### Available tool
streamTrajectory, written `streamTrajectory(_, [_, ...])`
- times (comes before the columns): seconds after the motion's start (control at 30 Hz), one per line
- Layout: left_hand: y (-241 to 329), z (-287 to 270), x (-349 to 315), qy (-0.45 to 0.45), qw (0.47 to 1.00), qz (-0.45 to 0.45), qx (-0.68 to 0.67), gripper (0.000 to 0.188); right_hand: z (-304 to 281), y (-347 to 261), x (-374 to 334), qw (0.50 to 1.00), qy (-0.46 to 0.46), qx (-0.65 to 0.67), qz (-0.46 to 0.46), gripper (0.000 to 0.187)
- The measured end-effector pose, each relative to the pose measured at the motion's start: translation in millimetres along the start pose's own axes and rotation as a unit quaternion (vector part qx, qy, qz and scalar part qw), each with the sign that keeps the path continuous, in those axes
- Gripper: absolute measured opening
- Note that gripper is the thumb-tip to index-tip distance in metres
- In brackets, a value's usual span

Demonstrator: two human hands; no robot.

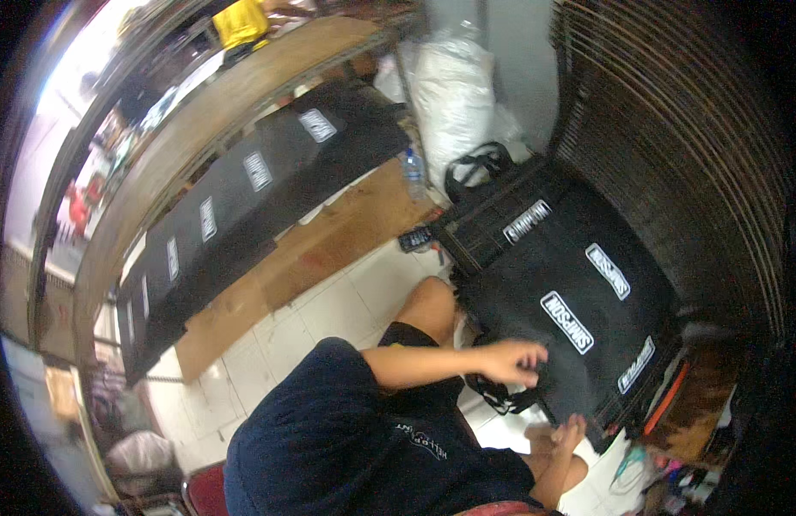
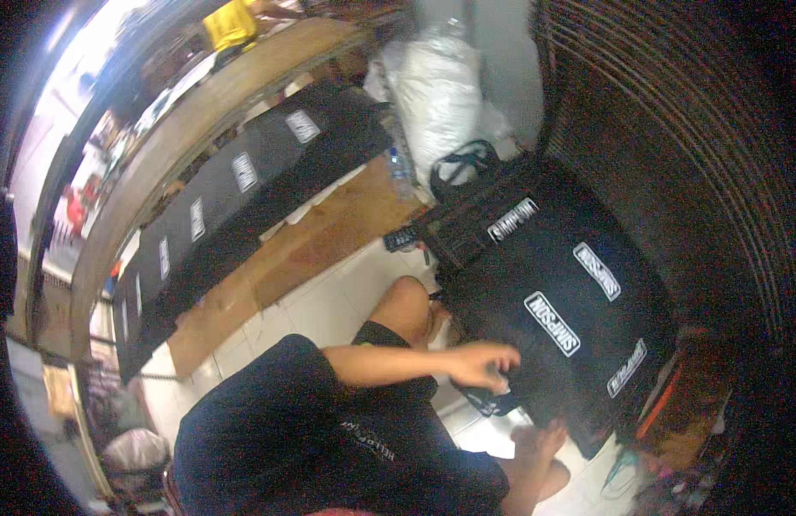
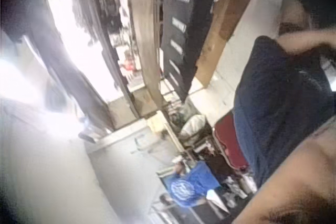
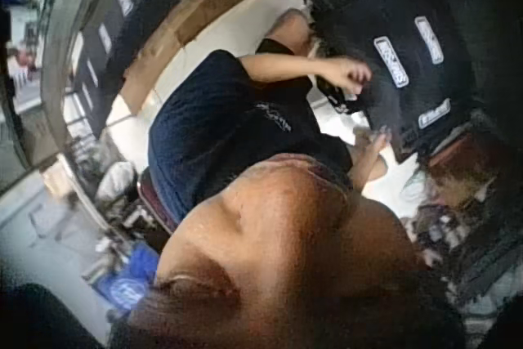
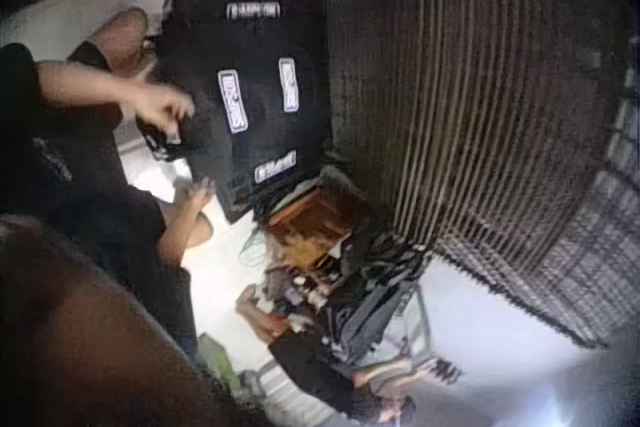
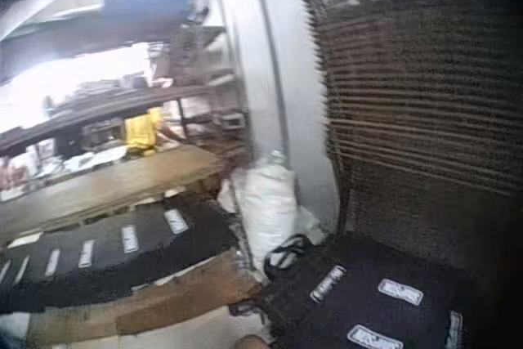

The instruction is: The person sits on the floor and repeatedly picks up black Simpson-branded bags, places them on a growing stack, and adjusts them. The person handles the bags one at a time, occasionally repositioning the stack.

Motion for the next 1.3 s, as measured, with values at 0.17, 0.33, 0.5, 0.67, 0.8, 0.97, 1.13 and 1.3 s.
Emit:
streamTrajectory(0.17, [-45.8,51.6,-118.6,-0.131,0.983,-0.08,0.095,0.066,3.6,-64.3,-87.3,0.973,-0.121,-0.135,-0.139,0.047])
streamTrajectory(0.33, [-46.1,77.0,-121.1,-0.194,0.957,0.017,0.216,0.067,5.7,-143.2,-175.3,0.838,-0.097,-0.416,-0.339,0.03])
streamTrajectory(0.5, [-54.0,65.2,-104.2,-0.162,0.971,-0.044,0.169,0.067,-22.5,-165.5,-182.6,0.631,0.053,-0.633,-0.446,0.036])
streamTrajectory(0.67, [-62.0,71.3,-106.6,-0.154,0.973,-0.025,0.17,0.065,-0.5,-141.8,-241.0,0.644,-0.046,-0.641,-0.414,0.059])
streamTrajectory(0.8, [-65.2,73.5,-103.2,-0.155,0.97,-0.041,0.185,0.063,-26.5,-105.1,-198.2,0.733,-0.133,-0.589,-0.312,0.062])
streamTrajectory(0.97, [-71.7,72.2,-111.8,-0.158,0.972,-0.052,0.167,0.062,-52.4,-143.4,-158.8,0.644,0.046,-0.646,-0.407,0.064])
streamTrajectory(1.13, [-73.2,77.5,-108.8,-0.173,0.968,-0.055,0.176,0.062,-29.5,-111.1,-222.0,0.735,-0.068,-0.62,-0.267,0.069])
streamTrajectory(1.3, [-74.6,81.2,-107.5,-0.227,0.956,-0.058,0.176,0.062,-34.0,-146.1,-207.8,0.726,-0.083,-0.512,-0.451,0.046])
Point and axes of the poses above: each hand's wrist, its own x-axis towards the middle knuckle, its own z-axis out of the palm, y = z × x, the point moved 9 cm from there along x, towards the middle knuckle, and after that the axes turned 14 degrees about y, right-handed, at the moved point
